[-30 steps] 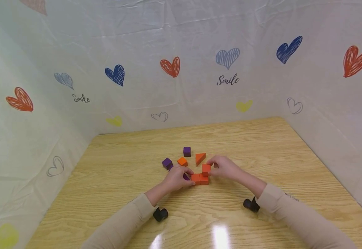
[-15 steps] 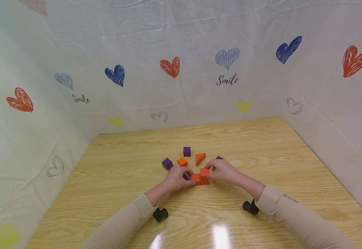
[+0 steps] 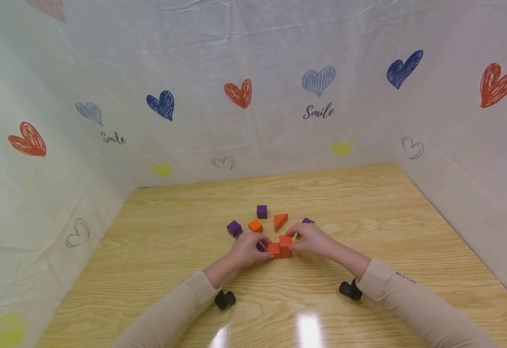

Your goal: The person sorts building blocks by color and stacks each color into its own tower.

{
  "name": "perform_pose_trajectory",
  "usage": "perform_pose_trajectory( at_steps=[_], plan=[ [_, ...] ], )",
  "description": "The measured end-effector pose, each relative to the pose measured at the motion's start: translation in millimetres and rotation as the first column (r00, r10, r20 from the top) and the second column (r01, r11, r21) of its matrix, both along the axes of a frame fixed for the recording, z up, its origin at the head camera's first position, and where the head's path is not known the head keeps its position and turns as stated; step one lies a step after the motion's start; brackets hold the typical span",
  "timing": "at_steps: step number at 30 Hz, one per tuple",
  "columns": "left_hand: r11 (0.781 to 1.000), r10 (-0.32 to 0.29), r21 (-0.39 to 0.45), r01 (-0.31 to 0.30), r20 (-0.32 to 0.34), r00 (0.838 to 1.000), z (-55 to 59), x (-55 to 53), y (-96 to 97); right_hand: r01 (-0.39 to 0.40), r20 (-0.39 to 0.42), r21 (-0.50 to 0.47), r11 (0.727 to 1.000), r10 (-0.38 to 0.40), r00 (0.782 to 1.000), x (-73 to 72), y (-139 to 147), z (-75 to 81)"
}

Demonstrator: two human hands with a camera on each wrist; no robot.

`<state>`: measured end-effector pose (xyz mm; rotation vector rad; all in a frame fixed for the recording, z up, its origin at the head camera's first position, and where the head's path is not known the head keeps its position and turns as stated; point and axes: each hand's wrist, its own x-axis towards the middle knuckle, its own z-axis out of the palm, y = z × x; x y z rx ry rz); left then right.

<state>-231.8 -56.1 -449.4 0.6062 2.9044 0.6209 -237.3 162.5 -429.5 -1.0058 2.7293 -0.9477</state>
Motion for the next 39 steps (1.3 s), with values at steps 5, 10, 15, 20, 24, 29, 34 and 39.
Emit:
perform_pose_trajectory(
  at_steps=[5,10,15,20,24,29,34,39],
  plan=[
    [1.0,-0.002,-0.001,0.002,-0.004,1.0,-0.2,-0.6,0.4,0.003,0.014,0.006,1.0,-0.003,1.0,-0.6,1.1,0.6],
    [1.0,-0.005,-0.011,0.004,-0.014,1.0,-1.2,-0.7,0.5,-0.003,0.011,0.008,1.0,0.003,1.0,-1.1,1.0,0.5],
    [1.0,-0.005,-0.008,0.005,-0.014,1.0,-0.9,-0.7,0.7,-0.012,0.002,0.005,1.0,0.012,1.0,-1.1,0.6,0.1],
    [1.0,-0.009,0.0,0.009,-0.009,1.0,-0.5,-0.5,0.5,-0.012,0.019,0.012,1.0,0.012,1.0,-0.7,1.9,1.3],
    [1.0,-0.009,-0.008,0.009,-0.011,1.0,-0.7,-0.7,0.6,-0.006,0.078,0.029,1.0,0.004,0.997,-1.3,2.7,-0.1],
    [1.0,-0.005,-0.024,0.005,-0.02,1.0,-1.0,-0.8,0.0,0.001,0.17,0.03,1.0,-0.006,0.985,-3.0,0.8,-7.6],
    [1.0,-0.01,-0.019,0.009,-0.02,1.0,-1.4,-1.2,-0.7,-0.005,0.209,0.033,0.999,-0.002,0.978,-4.4,-1.0,-11.7],
    [1.0,-0.015,-0.009,0.015,-0.011,1.0,-1.6,-1.5,-0.3,-0.001,0.222,0.034,0.999,-0.007,0.975,-6.5,-2.1,-14.6]
  ],
)
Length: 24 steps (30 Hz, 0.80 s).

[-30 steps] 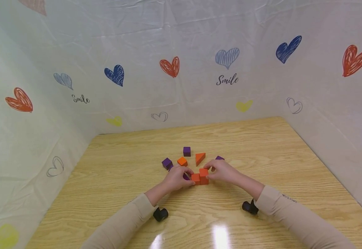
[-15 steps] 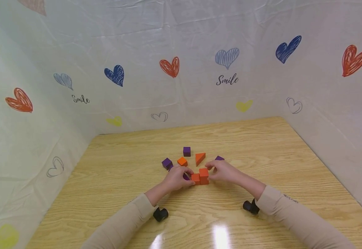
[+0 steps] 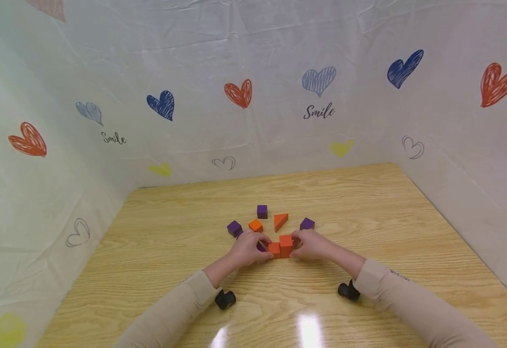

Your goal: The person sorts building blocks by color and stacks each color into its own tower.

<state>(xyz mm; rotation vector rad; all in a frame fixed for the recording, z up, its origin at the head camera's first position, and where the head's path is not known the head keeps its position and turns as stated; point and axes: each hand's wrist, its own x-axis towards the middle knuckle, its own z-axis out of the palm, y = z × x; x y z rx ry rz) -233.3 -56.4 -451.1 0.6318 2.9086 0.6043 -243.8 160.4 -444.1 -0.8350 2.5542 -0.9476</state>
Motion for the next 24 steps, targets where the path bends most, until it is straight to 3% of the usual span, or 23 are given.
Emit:
perform_pose_trajectory(
  at_steps=[15,21,24],
  plan=[
    [1.0,0.001,-0.012,-0.001,-0.004,1.0,3.7,0.7,0.5,0.011,-0.047,0.03,1.0,-0.01,0.999,-0.2,-0.9,-1.8],
    [1.0,0.005,0.011,-0.005,0.041,0.999,3.6,1.1,0.5,0.002,-0.072,0.04,0.999,0.001,0.997,0.2,-0.6,-2.7],
    [0.997,-0.001,0.078,-0.006,0.095,0.995,6.6,-0.2,-0.8,-0.015,-0.091,0.035,0.999,0.019,0.996,0.4,-0.8,-2.9]
  ],
)
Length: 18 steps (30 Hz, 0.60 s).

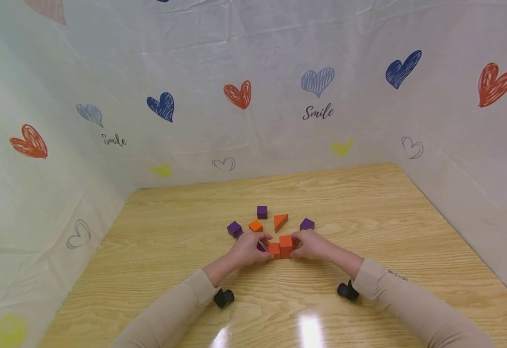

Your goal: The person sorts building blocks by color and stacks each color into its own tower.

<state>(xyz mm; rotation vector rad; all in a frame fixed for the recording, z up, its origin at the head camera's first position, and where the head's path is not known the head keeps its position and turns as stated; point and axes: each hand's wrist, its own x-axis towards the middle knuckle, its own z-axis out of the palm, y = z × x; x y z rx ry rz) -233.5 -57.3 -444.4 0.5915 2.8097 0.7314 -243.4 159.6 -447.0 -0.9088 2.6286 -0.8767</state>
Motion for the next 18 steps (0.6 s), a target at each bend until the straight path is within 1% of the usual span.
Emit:
perform_pose_trajectory(
  at_steps=[2,4,5,7,10,13,16,18],
  plan=[
    [0.998,0.004,0.056,-0.005,0.026,1.0,4.2,-2.2,-1.6,0.001,-0.002,-0.004,1.0,-0.001,1.0,0.1,-0.1,-0.2],
    [0.994,0.014,0.105,-0.016,0.022,1.0,9.4,-5.9,-4.1,-0.005,-0.011,-0.002,1.0,0.005,1.0,0.2,0.4,-0.1],
    [0.992,0.02,0.122,-0.02,0.006,1.0,12.0,-8.0,-5.4,-0.002,-0.011,0.001,1.0,0.002,1.0,0.2,0.5,0.0],
    [0.993,0.044,0.111,-0.038,-0.05,0.998,16.9,-12.1,-8.1,0.007,-0.006,0.005,1.0,-0.007,1.0,0.8,0.8,0.4],
    [0.995,0.081,0.067,-0.072,-0.147,0.986,20.8,-17.9,-12.4,0.004,-0.013,0.011,1.0,-0.004,1.0,1.6,0.7,0.9],
    [0.993,0.112,-0.017,-0.119,-0.226,0.968,20.6,-23.1,-16.4,0.009,-0.008,0.004,1.0,-0.009,1.0,2.8,-0.1,0.9],
    [0.983,0.126,-0.095,-0.156,-0.268,0.955,17.2,-27.8,-19.4,0.004,-0.014,0.0,1.0,-0.004,1.0,3.6,0.0,0.8],
    [0.976,0.136,-0.131,-0.176,-0.269,0.953,14.2,-30.3,-20.8,0.007,-0.013,-0.002,1.0,-0.007,1.0,4.0,0.3,0.6]
  ],
)
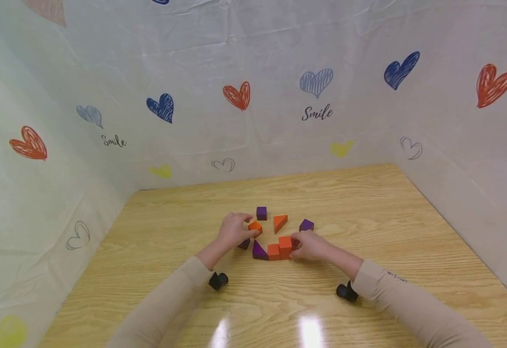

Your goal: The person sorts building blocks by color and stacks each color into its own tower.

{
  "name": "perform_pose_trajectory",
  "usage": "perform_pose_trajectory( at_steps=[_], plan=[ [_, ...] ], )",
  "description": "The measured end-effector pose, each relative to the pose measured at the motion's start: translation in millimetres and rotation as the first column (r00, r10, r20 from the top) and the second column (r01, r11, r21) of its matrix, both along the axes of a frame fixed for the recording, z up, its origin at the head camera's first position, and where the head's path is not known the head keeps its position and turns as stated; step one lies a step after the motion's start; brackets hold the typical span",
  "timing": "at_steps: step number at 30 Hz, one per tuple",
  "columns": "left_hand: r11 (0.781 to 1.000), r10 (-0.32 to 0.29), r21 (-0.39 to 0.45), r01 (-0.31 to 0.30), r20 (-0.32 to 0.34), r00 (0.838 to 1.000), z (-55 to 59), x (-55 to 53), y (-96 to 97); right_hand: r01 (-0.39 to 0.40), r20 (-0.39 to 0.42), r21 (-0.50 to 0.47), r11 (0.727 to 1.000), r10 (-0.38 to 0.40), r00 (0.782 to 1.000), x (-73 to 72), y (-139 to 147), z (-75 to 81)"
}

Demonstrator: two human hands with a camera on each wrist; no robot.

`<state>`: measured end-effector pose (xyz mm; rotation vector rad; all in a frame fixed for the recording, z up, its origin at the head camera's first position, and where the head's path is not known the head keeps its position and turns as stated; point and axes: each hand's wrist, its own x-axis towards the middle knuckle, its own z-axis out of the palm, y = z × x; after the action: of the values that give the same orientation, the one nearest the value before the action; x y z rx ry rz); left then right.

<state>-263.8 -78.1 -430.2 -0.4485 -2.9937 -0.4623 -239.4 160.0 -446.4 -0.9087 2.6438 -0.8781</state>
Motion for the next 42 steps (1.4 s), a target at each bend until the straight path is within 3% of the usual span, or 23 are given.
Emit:
perform_pose_trajectory(
  at_steps=[4,10,20,27,34,42],
  plan=[
    [0.999,0.029,-0.028,-0.028,0.026,0.999,-7.5,-5.5,-2.0,0.0,-0.002,0.001,1.0,0.0,1.0,-0.1,0.3,-0.6],
    [0.996,0.064,0.052,-0.069,0.085,0.994,-19.7,-14.4,-5.3,0.006,-0.001,0.007,1.0,-0.006,1.0,-0.8,0.5,-0.9],
    [0.989,0.079,0.114,-0.092,0.112,0.991,-19.7,-13.7,-6.2,0.011,0.015,0.004,1.0,-0.011,1.0,-1.5,0.3,-1.1],
    [0.987,0.075,0.133,-0.086,0.088,0.993,-21.8,-13.8,-6.3,0.018,0.021,0.007,1.0,-0.018,1.0,-2.7,0.2,-3.5],
    [0.97,0.086,0.219,-0.107,0.105,0.991,-23.3,-12.8,-7.9,0.023,0.028,0.003,1.0,-0.023,0.999,-2.2,0.2,-3.3],
    [0.958,0.045,0.28,-0.065,0.079,0.996,-19.3,-10.7,-9.9,0.033,0.032,0.015,0.999,-0.033,0.999,-1.6,-0.2,-3.3]
  ],
)
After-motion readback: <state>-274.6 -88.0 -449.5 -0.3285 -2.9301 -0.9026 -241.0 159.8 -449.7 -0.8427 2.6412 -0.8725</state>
